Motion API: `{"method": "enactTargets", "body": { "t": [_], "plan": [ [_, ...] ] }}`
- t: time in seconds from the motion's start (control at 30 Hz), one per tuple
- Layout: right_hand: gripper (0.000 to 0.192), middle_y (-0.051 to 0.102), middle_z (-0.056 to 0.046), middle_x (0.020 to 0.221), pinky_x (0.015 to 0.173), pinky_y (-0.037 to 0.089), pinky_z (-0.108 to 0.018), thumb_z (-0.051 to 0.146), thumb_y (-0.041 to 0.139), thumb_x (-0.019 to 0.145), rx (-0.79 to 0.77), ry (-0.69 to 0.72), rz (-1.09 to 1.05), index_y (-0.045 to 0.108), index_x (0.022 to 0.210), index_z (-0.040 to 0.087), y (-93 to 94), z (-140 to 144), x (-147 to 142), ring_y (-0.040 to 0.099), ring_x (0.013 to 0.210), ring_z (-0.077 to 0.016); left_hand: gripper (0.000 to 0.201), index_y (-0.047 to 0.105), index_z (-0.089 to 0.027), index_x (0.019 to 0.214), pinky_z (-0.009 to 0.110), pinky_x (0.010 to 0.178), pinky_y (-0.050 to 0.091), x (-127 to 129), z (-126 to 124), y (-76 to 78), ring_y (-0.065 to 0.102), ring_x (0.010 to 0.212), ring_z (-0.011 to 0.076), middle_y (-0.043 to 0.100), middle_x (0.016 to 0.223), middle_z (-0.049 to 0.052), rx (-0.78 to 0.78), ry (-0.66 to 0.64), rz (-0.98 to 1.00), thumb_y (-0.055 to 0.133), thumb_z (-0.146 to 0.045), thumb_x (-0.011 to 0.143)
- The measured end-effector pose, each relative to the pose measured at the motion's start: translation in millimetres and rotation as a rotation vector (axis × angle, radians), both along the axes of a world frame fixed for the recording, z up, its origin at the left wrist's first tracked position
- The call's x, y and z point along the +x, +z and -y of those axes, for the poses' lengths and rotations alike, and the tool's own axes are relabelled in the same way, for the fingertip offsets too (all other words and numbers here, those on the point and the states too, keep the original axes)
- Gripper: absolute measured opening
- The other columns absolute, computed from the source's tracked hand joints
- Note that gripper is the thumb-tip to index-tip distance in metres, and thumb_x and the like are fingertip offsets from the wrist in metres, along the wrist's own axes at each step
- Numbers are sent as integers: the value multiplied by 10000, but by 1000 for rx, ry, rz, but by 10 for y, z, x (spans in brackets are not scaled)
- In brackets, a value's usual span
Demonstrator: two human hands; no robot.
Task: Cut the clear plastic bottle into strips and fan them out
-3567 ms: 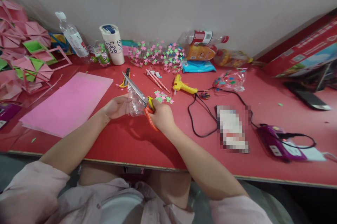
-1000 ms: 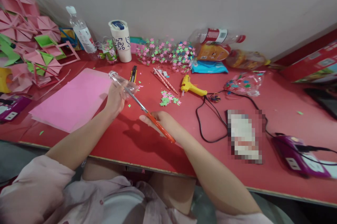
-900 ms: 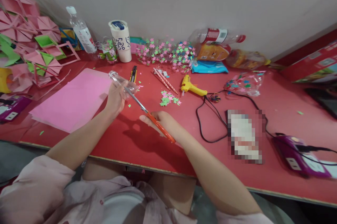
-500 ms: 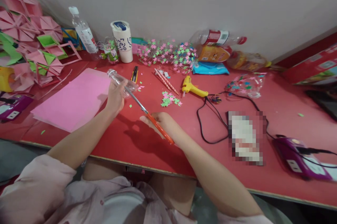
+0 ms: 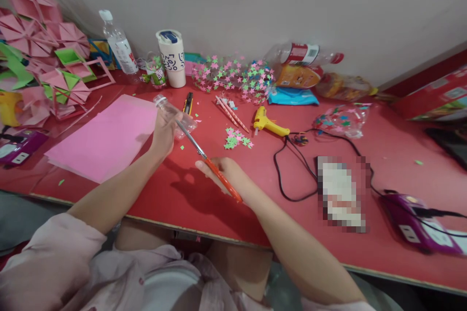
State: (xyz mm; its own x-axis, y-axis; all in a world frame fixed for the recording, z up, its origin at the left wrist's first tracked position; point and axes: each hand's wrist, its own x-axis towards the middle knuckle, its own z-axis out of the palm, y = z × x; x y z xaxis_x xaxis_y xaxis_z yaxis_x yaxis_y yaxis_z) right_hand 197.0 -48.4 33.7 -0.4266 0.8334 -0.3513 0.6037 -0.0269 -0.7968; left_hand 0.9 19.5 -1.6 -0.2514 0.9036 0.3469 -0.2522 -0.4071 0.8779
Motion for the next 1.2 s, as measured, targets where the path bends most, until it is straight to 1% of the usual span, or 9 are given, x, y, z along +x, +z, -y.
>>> {"method": "enactTargets", "body": {
  "t": [0.1,0.23,0.33,0.43,0.63,0.8,0.93,1.1,1.2],
  "plan": [
    [534,359,80,454,389,275,-222,719,520,751,-24,-11,-24,473,642,199,19,5,-11,348,358,-66,302,428,-237,847,385,774,547,5,11,9,701,818,208,648,719,-5,-10,30,-9,679,-383,764],
    [517,349,81,443,379,247,-221,695,547,752,-8,0,5,444,616,206,36,-6,-24,321,357,-61,329,427,-236,842,389,784,540,1,7,13,696,877,229,643,741,11,-25,40,-12,689,-415,756],
    [507,325,89,429,378,238,-219,673,568,756,-10,-18,24,428,609,208,31,-15,-22,308,348,-55,345,425,-238,837,385,777,539,-2,0,19,701,847,222,643,726,4,-34,52,-15,693,-438,753],
    [518,327,93,432,383,257,-216,685,575,744,-36,-19,-3,432,612,205,32,-16,-15,326,340,-54,348,423,-240,836,379,766,541,-1,6,31,703,825,214,654,725,1,-35,51,-16,687,-452,759],
    [554,350,91,437,386,305,-220,743,538,725,-60,-32,-48,475,651,197,63,5,-34,365,340,-67,355,439,-238,850,382,740,542,22,51,19,699,829,226,667,741,22,0,-35,-80,681,-480,757],
    [552,358,87,424,378,286,-214,737,527,737,-34,-43,-40,457,627,200,51,18,-46,355,332,-60,317,446,-237,861,370,721,543,30,45,-4,692,839,221,658,746,26,-5,-21,-86,668,-445,772],
    [528,357,85,417,367,266,-214,703,548,747,-14,-58,-5,452,609,203,40,14,-40,343,326,-57,352,440,-244,859,368,704,543,28,26,1,691,840,224,646,721,23,5,-32,-75,677,-482,753],
    [521,365,86,402,349,268,-215,697,584,722,-93,-79,-21,447,608,207,72,16,-58,342,309,-57,432,443,-246,853,374,718,549,17,32,20,693,765,211,659,702,13,36,-37,-109,665,-591,717],
    [549,365,88,398,356,308,-212,731,562,715,-90,-77,-42,469,618,199,103,22,-71,364,311,-58,385,448,-245,833,367,715,551,33,51,26,691,761,205,664,707,12,6,-19,-112,682,-532,727]
  ]
}}
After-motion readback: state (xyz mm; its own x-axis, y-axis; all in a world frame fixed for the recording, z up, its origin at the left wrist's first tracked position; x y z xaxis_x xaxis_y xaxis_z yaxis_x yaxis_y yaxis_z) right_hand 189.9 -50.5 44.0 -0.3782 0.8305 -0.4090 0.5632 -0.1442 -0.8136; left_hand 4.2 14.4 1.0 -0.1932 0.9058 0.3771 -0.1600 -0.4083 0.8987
